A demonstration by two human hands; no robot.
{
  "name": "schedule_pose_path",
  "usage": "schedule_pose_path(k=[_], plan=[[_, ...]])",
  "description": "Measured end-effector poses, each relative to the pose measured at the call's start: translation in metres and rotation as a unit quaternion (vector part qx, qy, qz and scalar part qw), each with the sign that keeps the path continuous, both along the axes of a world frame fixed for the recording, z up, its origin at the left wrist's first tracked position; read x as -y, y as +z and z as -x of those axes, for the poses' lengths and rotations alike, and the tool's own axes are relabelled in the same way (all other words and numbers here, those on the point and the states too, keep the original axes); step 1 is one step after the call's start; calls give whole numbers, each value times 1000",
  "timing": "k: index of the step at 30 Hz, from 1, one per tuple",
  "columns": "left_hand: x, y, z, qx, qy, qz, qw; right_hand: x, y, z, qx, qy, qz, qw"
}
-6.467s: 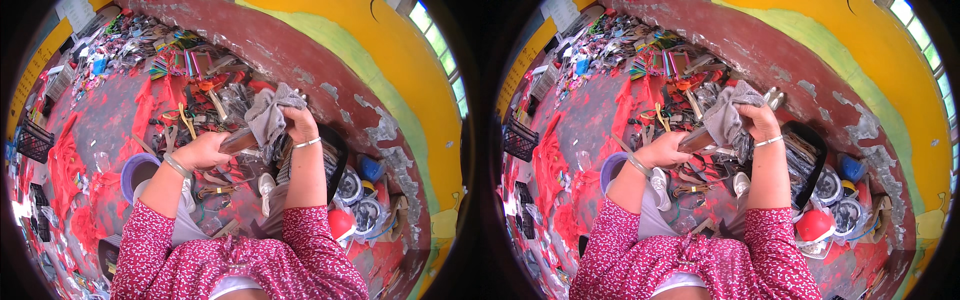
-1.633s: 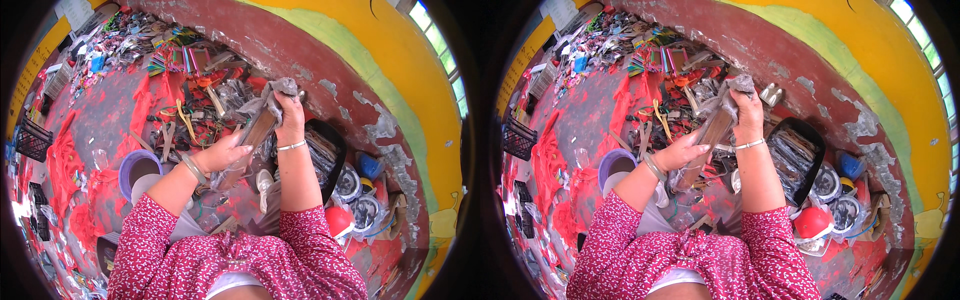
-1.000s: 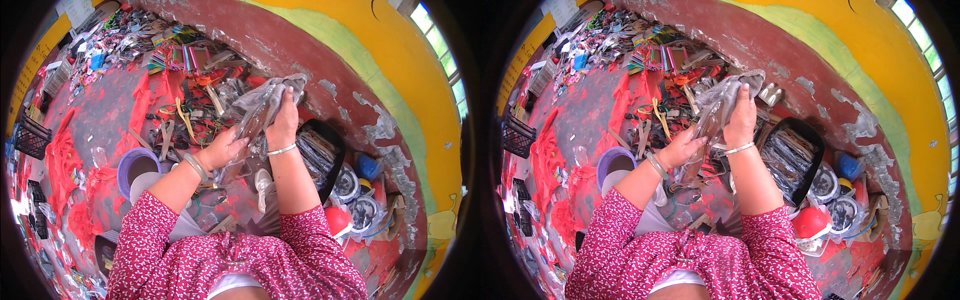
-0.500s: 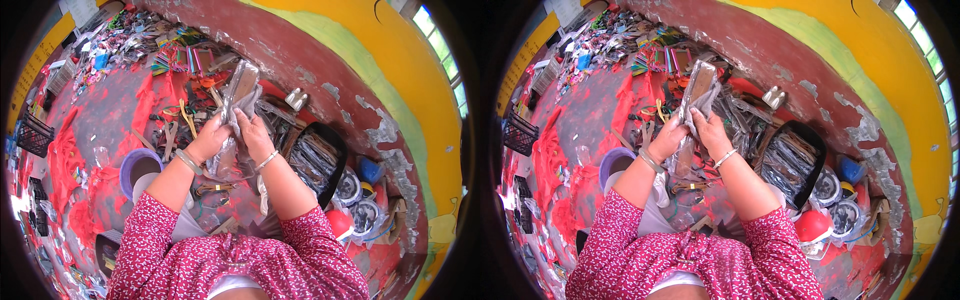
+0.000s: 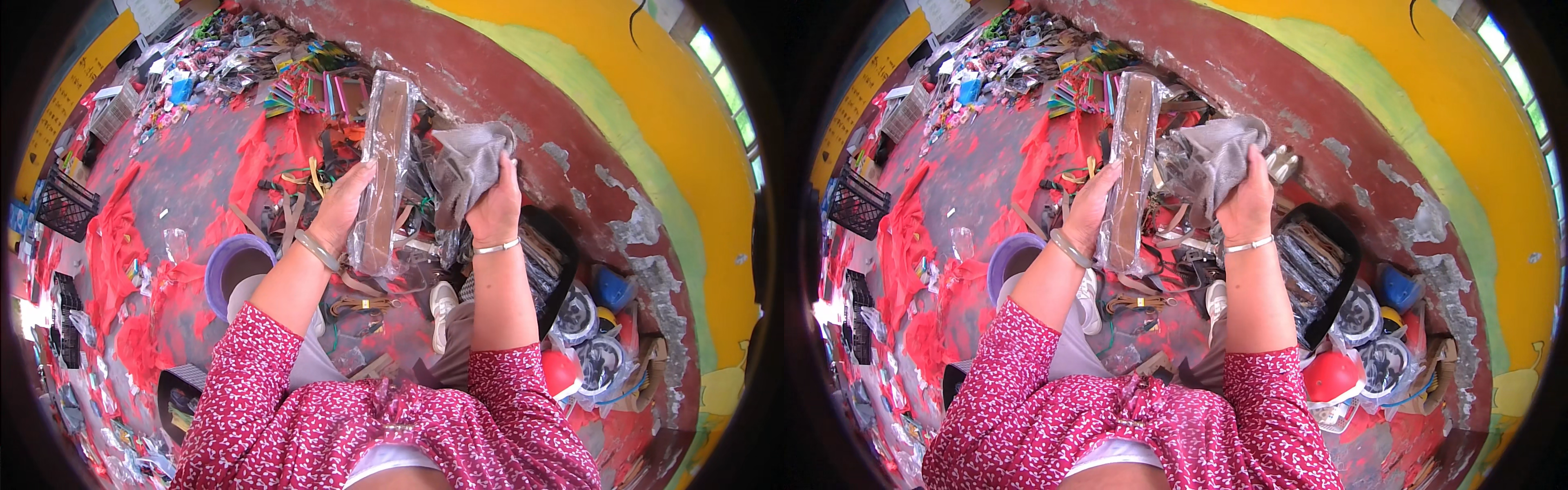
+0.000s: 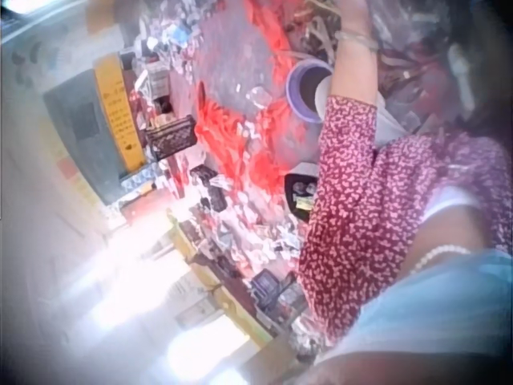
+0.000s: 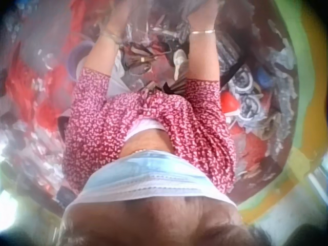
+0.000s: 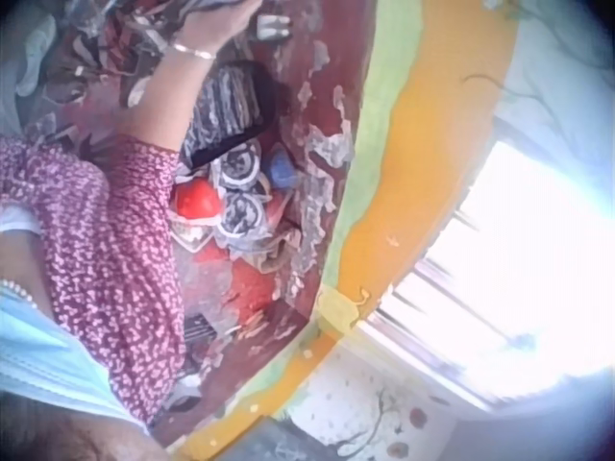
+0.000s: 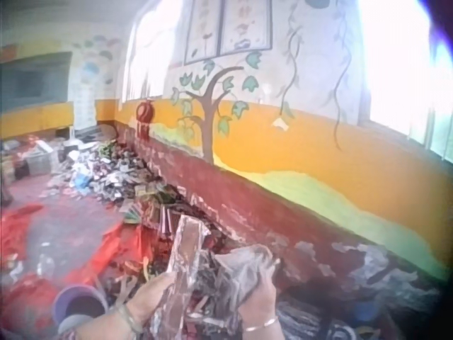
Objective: The person wipes long rectangular objects with a cloth while sitting on the floor.
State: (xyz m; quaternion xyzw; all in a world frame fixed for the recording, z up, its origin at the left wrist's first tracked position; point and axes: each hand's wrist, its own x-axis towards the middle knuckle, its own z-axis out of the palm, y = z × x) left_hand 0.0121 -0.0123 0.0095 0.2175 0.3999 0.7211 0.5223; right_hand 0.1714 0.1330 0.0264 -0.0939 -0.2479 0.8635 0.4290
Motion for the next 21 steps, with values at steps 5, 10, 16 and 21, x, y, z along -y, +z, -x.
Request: schedule_pose_path(k=[5, 10, 16, 21], plan=[[-3, 0, -10, -31, -1, -57, 998, 15, 6, 6, 45, 20, -104, 993], [-17, -10, -18, -3, 8, -48, 999, 46, 1, 29, 195, 49, -215, 956], [-21, -18, -4, 10, 146, -19, 989, 59, -14, 38, 365, 55, -501, 783], [-8, -15, 19, 68, 221, 31, 972, 69, -23, 40, 360, 108, -665, 646]])
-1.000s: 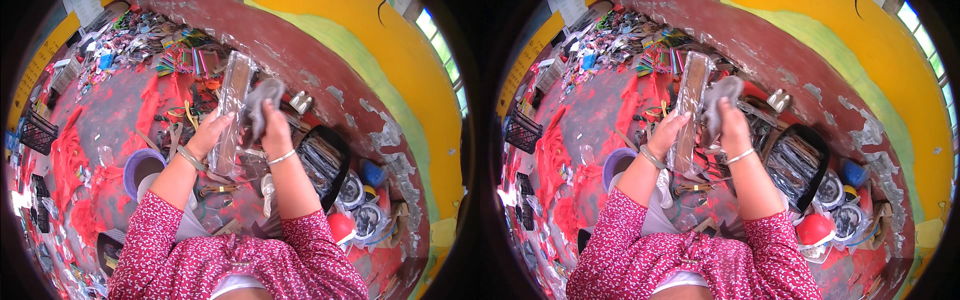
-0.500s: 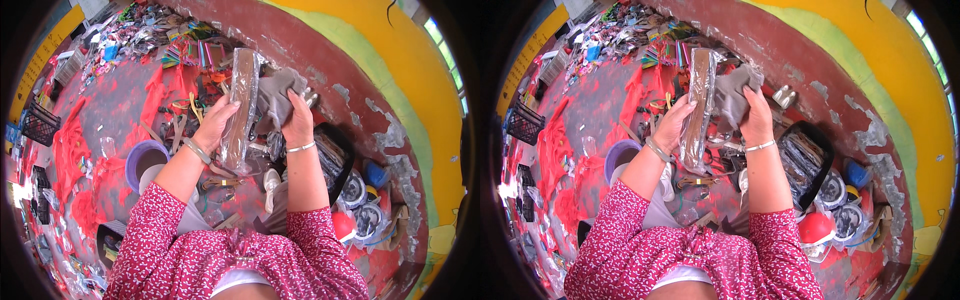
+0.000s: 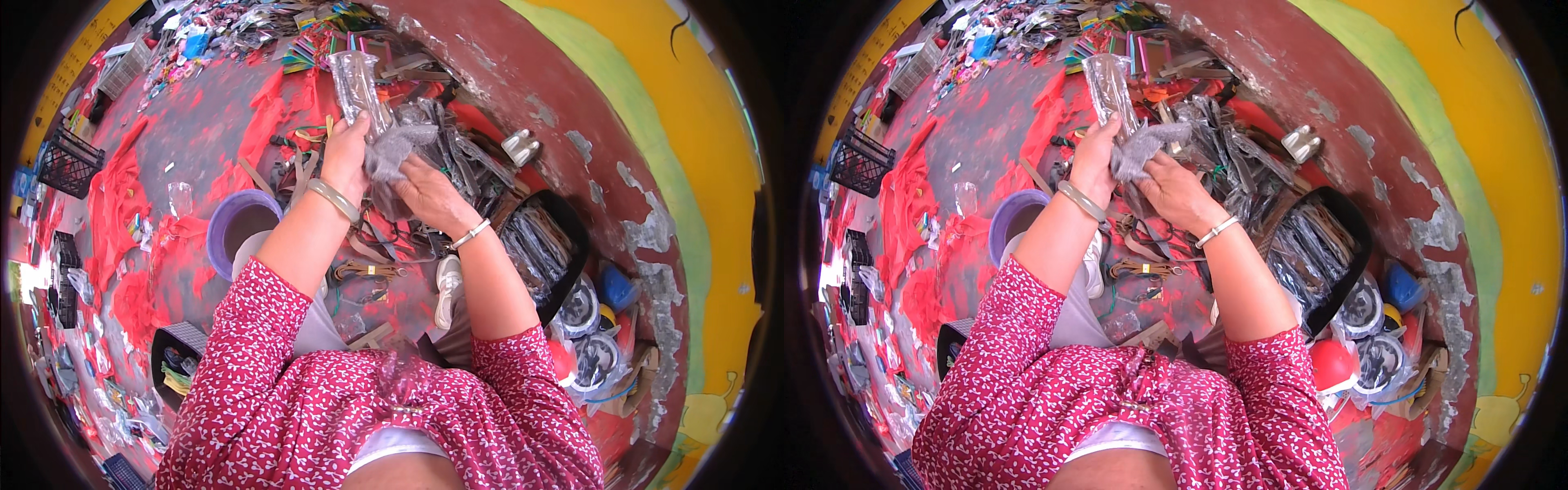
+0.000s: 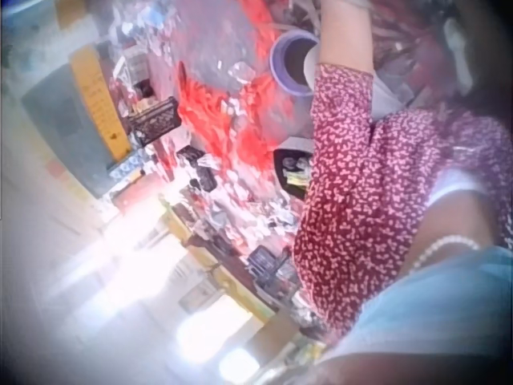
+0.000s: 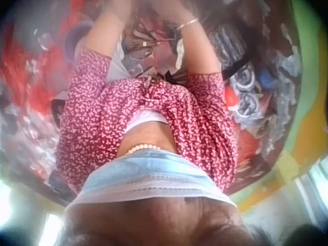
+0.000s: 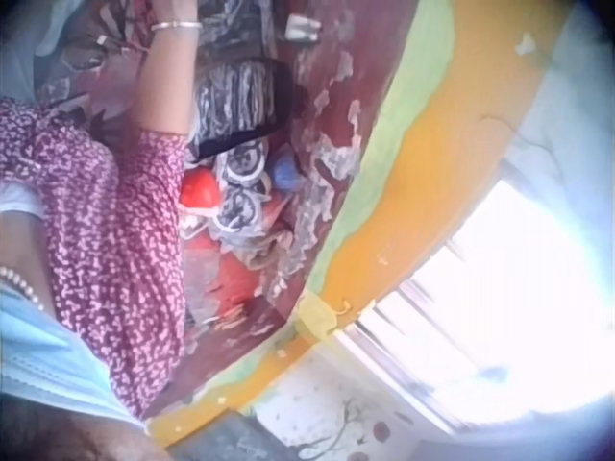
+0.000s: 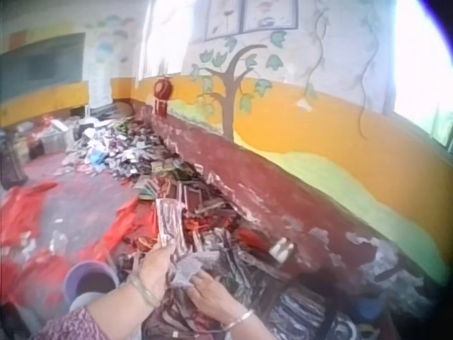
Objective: The person wipes long rectangular objects with a cloth while sitting on the floor.
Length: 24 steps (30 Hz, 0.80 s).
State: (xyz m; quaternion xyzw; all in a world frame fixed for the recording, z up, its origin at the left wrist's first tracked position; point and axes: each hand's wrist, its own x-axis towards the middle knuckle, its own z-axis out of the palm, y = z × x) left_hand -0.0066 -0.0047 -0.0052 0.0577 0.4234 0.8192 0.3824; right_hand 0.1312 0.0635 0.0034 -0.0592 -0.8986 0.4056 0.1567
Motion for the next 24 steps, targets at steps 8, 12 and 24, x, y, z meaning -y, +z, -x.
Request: schedule_pose_path(k=[8, 12, 24], plan=[[10, -13, 74, 65, 154, -90, 982, 3, -3, 0, -104, 87, -119, 984], [19, 4, 75, 69, 233, -96, 965, -21, 11, -22, 139, -142, 164, 966], [17, 2, 70, 142, 145, -128, 971, -41, 6, -38, -64, -36, 446, 892]])
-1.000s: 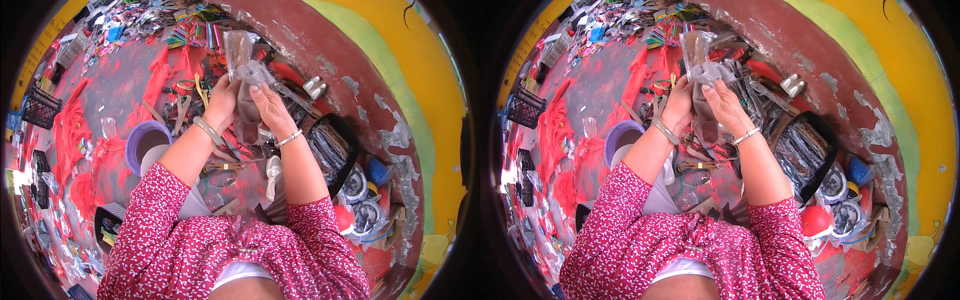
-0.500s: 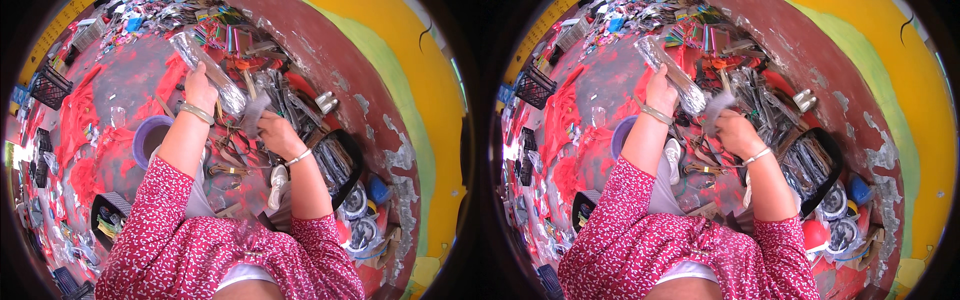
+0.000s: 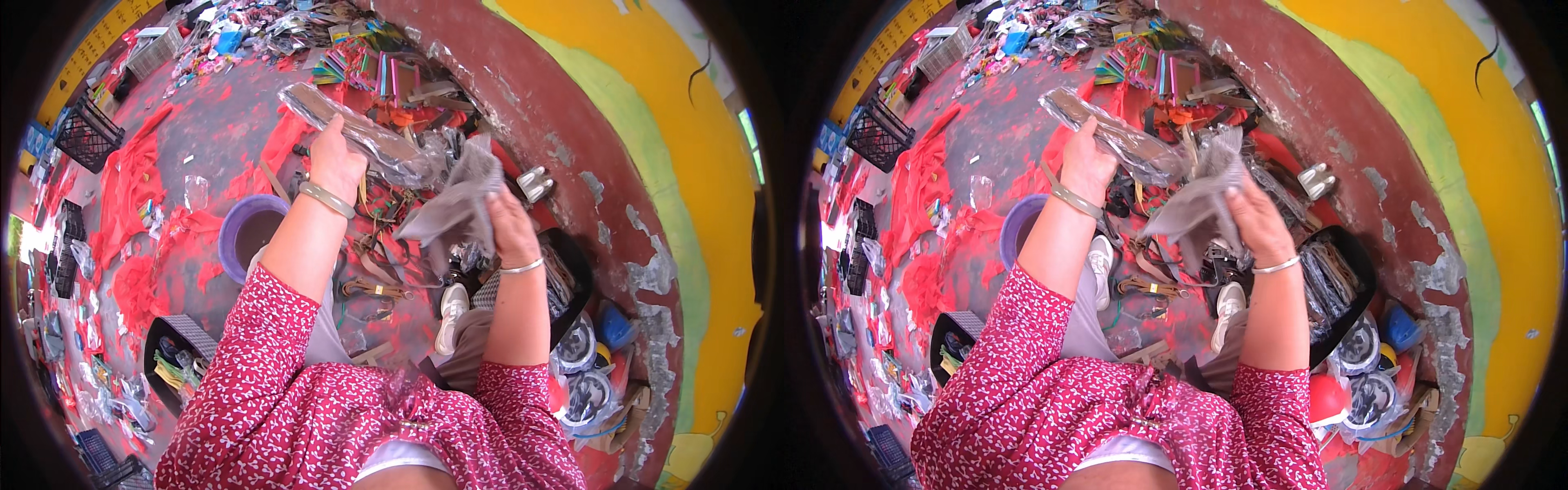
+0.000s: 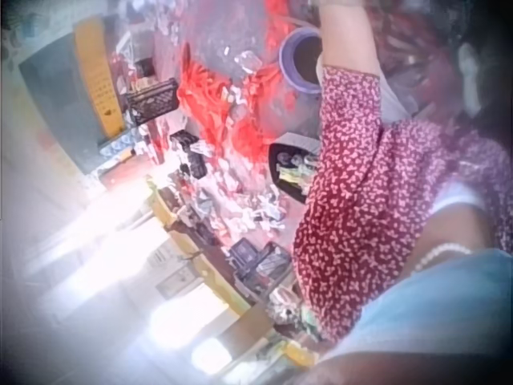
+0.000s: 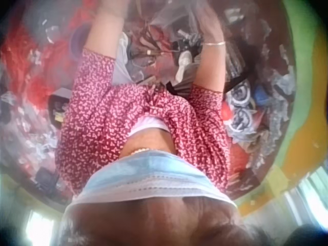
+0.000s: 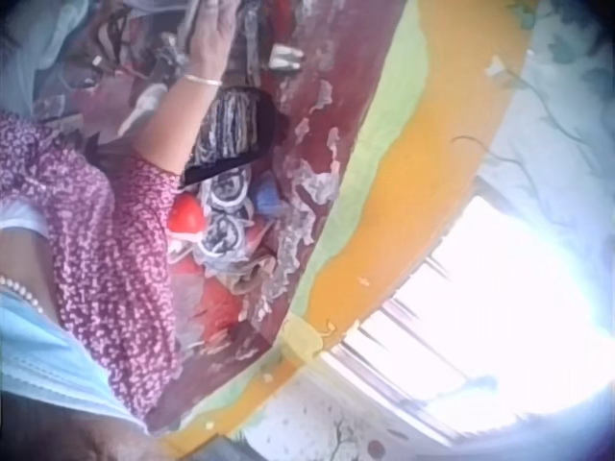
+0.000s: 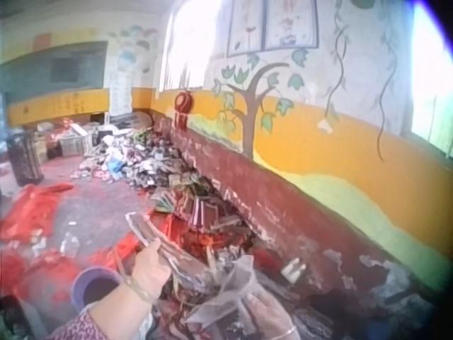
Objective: The person wipes long rectangular objects with a cloth while sitting on the floor.
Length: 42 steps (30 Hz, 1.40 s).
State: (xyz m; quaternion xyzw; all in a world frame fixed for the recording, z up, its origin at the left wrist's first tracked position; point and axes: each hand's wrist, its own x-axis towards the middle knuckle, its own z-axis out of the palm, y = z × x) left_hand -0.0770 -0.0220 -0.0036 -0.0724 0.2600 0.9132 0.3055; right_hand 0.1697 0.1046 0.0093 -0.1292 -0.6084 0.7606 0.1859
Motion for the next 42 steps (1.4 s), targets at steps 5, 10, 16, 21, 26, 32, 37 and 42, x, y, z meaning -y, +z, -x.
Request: schedule_pose_path(k=[5, 10, 16, 21, 26, 32, 37, 42], plan=[[-10, -5, -26, 24, -55, 30, 998, 41, 11, 40, -11, -71, -575, 815], [-10, 3, -42, 5, -143, 17, 990, 37, 7, 38, 66, -142, -587, 794], [-6, 33, -76, -123, -246, -130, 953, 25, -22, 44, -143, -156, 77, 974], [-11, 22, -77, -219, -246, -96, 939, 26, -18, 40, -110, -159, 120, 974], [-12, 19, -82, -194, -233, -97, 948, 29, -4, 36, -140, -118, 174, 968], [-14, 23, -81, -174, -192, -139, 956, 38, 0, 39, -148, -84, 204, 964], [-17, 24, -79, -210, -115, -40, 970, 44, 6, 38, -96, -82, 141, 982], [-15, 22, -91, -206, -127, -37, 970, 44, -16, 45, -157, -159, -153, 963]])
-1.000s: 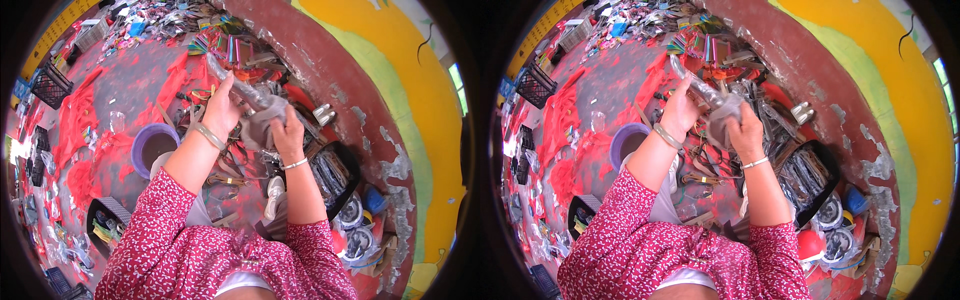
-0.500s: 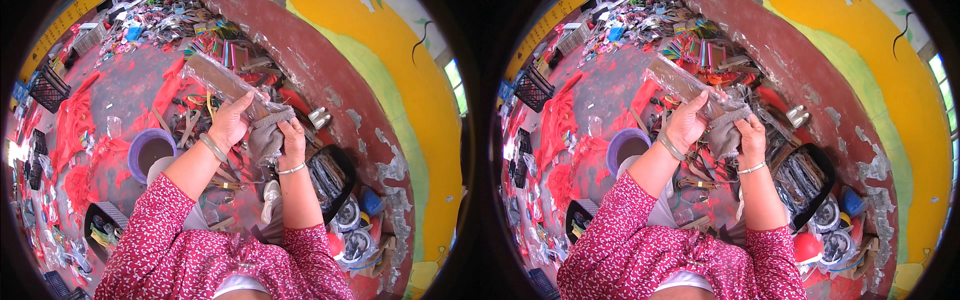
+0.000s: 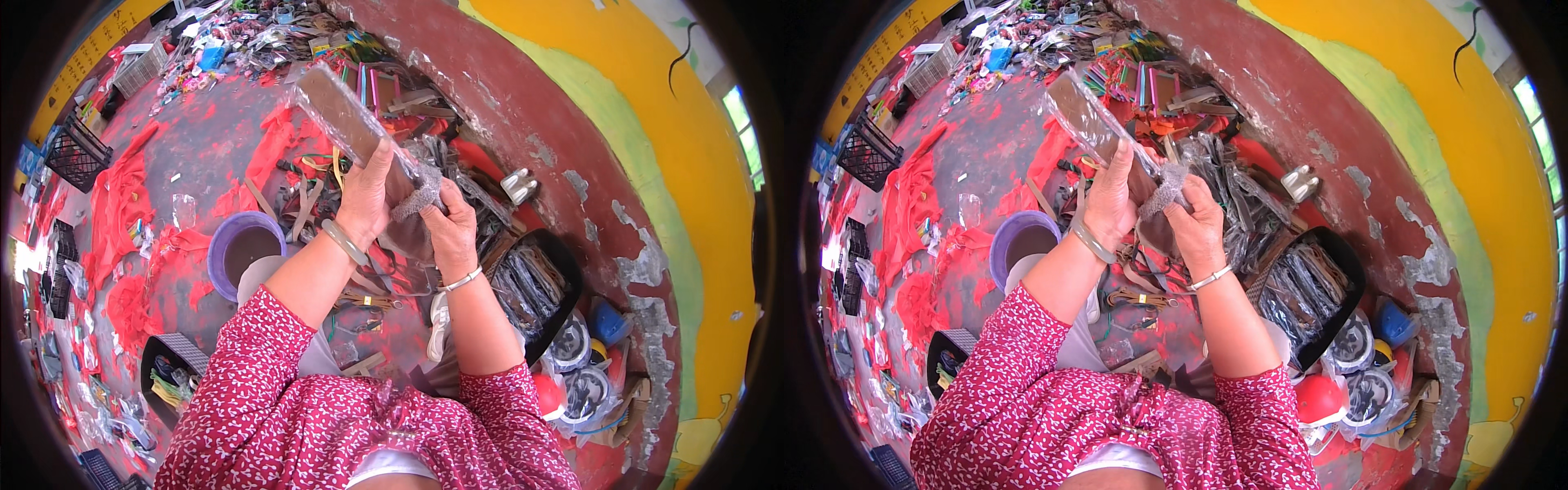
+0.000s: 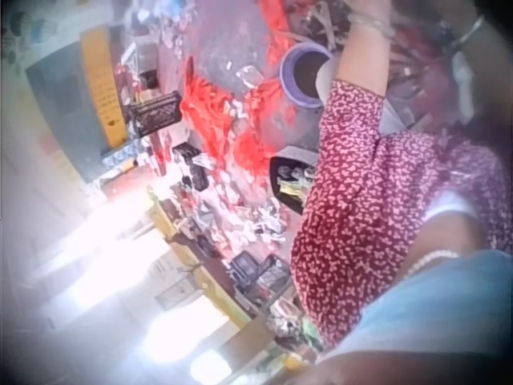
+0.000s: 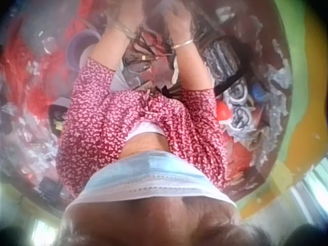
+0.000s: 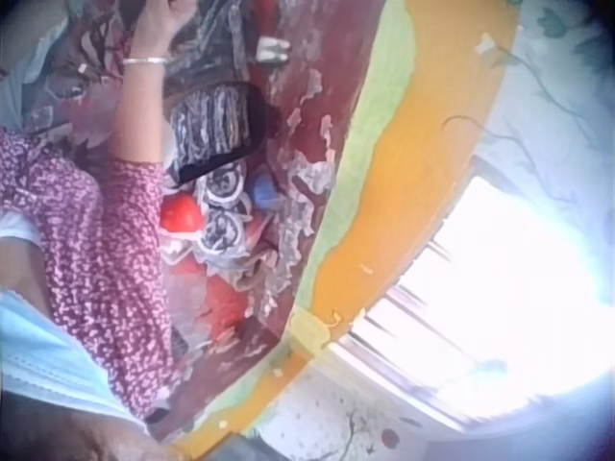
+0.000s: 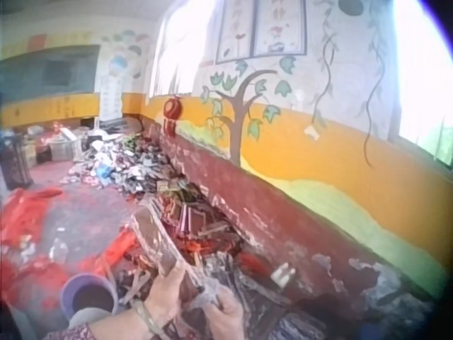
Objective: The person wipes long rectangular objects with a cloth while sitting on the floor.
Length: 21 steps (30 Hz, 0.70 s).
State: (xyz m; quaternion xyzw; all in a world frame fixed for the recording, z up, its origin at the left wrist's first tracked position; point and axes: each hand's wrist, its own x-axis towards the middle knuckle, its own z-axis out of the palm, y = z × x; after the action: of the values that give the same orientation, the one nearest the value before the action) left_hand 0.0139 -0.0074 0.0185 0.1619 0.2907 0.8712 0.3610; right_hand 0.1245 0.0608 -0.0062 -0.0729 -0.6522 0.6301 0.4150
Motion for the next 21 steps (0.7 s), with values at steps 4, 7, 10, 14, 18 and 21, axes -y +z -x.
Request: schedule_pose_path(k=[4, 7, 10, 14, 18, 21], plan=[[-3, -13, 1, 91, -56, -58, 993, 7, 2, 3, -4, -37, 50, 998], [-4, -11, 0, 112, -56, -44, 991, 9, 3, 5, -22, -70, 89, 993], [-5, -3, -1, 134, -32, -12, 990, 11, 1, 11, -43, -117, 84, 989], [-8, 0, 11, 181, -8, -22, 983, 12, 17, 13, 85, -249, -173, 949], [-2, 2, 21, 139, 8, -4, 990, 9, 28, 8, 156, -240, -307, 907], [3, 5, 21, 129, 16, 20, 991, 10, 35, 3, 183, -222, -361, 887]])
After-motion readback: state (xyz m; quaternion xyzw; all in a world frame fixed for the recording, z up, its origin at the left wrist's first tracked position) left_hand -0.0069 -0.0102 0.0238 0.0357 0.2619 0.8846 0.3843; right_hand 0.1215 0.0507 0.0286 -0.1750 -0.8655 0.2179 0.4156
